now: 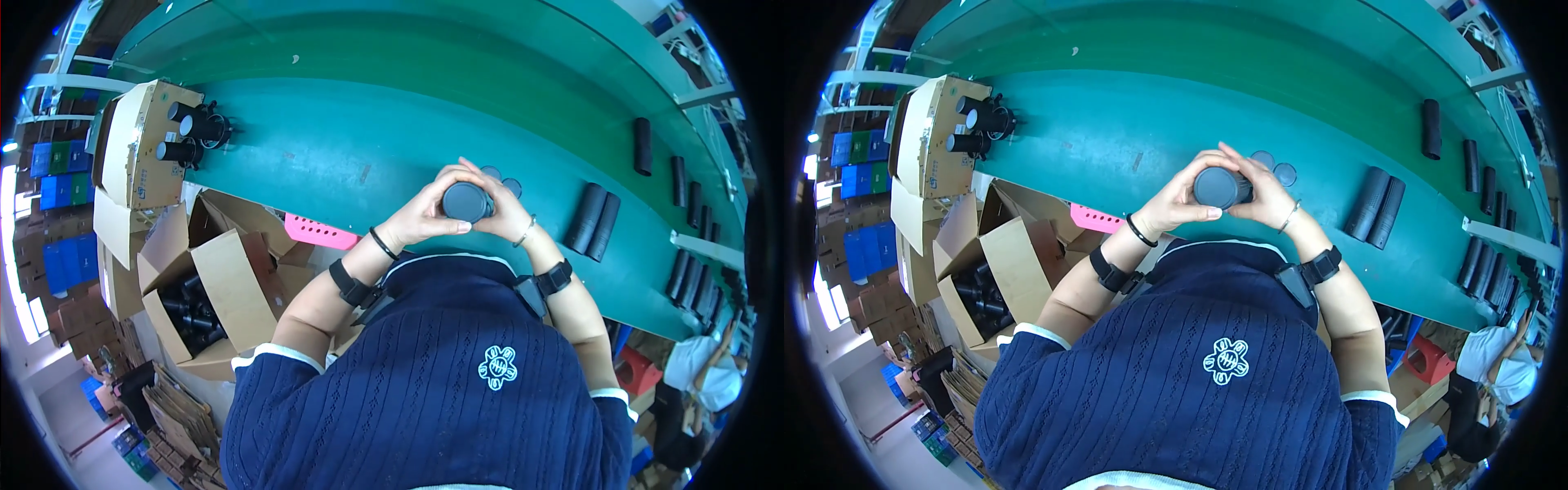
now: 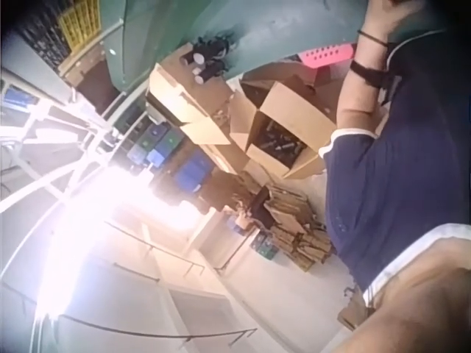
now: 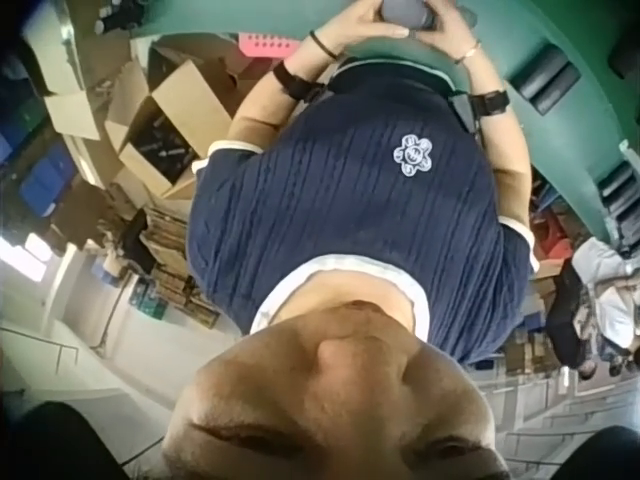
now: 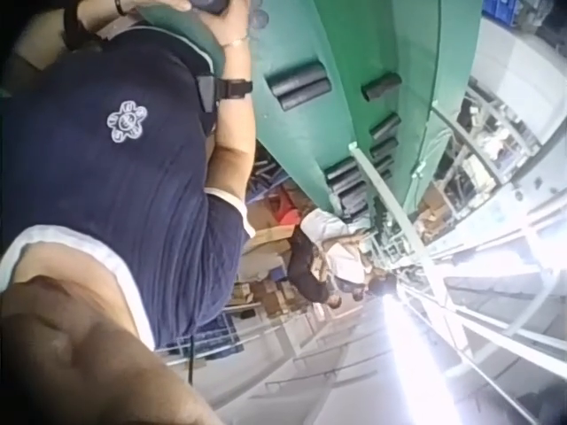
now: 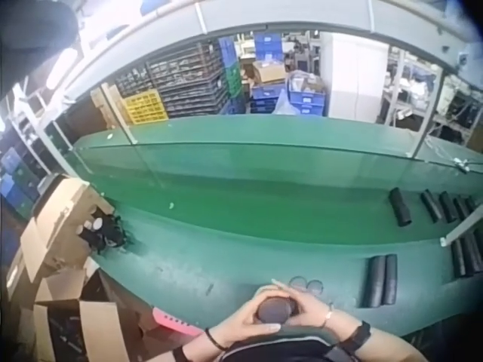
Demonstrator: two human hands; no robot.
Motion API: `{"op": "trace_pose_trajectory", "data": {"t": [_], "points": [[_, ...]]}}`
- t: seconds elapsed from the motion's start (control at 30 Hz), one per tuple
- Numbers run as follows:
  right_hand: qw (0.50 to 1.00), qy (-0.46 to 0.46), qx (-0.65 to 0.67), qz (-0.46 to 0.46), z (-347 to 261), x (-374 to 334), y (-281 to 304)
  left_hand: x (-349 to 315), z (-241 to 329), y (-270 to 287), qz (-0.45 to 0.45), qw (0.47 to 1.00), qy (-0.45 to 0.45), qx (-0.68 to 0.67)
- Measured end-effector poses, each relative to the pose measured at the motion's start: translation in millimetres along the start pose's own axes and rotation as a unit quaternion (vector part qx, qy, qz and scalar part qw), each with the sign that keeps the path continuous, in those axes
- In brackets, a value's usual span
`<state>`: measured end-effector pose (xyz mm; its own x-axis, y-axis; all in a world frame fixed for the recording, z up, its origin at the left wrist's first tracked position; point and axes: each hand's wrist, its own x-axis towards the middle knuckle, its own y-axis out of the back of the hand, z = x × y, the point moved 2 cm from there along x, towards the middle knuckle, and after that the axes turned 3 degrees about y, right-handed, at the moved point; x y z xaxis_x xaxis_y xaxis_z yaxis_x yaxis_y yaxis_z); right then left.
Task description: The person fits caps onto binoculars by hand, places them onto a conveyor belt, and then moves them into a cardboard box. After filling the box, the person covers the binoculars with sheets of newspaper and moves the box aside.
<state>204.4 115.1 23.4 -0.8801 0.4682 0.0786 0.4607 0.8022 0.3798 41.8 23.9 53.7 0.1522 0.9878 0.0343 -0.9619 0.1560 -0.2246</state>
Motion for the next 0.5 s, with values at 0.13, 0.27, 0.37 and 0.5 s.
{"op": "trace_pose_trajectory", "data": {"t": [0.13, 0.27, 0.37, 0.5], "points": [[0.973, -0.034, -0.2, 0.111, -26.5, 3.2, 12.7, 10.0, -5.1, -4.6, 0.106, 0.99, -0.009, -0.095], [0.945, 0.013, -0.296, 0.136, -26.5, -1.6, 20.4, 23.2, -12.3, -1.3, 0.144, 0.99, 0.011, 0.003], [0.976, 0.02, -0.177, 0.13, -10.6, -12.0, 22.9, 25.0, -1.9, -6.6, 0.149, 0.988, -0.006, 0.041], [0.987, -0.032, -0.087, 0.128, 13.1, -24.9, 16.7, 32.0, 3.8, -17.6, 0.116, 0.991, 0.01, 0.06]]}}
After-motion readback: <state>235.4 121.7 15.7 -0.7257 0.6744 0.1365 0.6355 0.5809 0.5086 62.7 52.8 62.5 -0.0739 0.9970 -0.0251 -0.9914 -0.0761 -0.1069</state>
